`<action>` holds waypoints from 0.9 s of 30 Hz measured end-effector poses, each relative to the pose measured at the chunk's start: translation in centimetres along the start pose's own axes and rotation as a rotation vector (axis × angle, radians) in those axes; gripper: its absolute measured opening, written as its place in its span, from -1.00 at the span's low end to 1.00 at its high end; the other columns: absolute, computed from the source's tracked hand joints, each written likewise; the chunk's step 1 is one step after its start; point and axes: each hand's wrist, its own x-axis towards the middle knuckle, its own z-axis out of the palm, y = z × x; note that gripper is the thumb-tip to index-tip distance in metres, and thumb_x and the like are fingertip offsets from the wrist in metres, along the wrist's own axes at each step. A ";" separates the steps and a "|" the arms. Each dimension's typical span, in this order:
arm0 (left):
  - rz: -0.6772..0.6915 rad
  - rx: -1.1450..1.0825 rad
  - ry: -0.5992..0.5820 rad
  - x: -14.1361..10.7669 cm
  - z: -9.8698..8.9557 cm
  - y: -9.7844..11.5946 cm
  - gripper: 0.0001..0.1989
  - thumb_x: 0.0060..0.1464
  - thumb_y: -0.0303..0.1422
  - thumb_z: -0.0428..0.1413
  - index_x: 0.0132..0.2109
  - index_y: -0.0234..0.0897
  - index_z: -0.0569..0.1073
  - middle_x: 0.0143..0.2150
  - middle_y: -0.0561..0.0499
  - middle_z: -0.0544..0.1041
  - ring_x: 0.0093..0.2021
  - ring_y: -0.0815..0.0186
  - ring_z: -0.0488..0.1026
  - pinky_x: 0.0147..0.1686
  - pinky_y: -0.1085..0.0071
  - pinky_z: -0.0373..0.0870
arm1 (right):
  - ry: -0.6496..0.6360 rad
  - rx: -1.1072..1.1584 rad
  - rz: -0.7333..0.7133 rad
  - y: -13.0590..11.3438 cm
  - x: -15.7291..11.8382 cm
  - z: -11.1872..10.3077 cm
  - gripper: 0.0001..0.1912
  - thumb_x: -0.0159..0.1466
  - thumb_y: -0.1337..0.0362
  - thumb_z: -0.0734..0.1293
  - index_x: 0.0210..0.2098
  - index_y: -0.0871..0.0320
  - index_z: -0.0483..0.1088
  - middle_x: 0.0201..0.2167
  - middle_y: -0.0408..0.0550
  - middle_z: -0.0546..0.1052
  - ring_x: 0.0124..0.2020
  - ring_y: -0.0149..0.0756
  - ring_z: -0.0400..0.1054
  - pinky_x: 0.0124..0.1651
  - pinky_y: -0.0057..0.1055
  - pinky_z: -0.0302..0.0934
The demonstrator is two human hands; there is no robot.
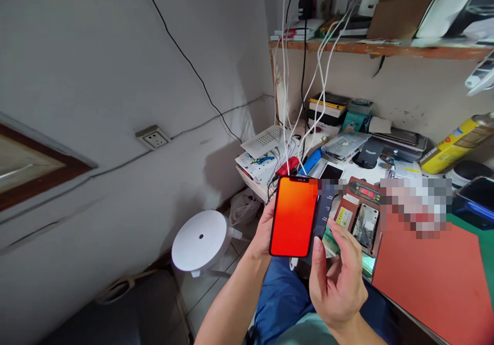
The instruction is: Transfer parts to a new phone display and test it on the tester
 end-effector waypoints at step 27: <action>0.015 0.036 -0.049 -0.2 1.4 0.7 -0.48 -0.30 -0.18 0.60 -0.12 -0.18 0.75 -0.29 0.02 0.76 -0.38 0.20 0.65 -0.37 0.38 0.57 | 0.003 -0.003 0.006 0.2 -0.2 0.0 -0.29 0.32 0.60 0.46 0.42 0.22 0.31 0.13 0.25 0.61 0.15 0.03 0.57 0.05 0.01 0.62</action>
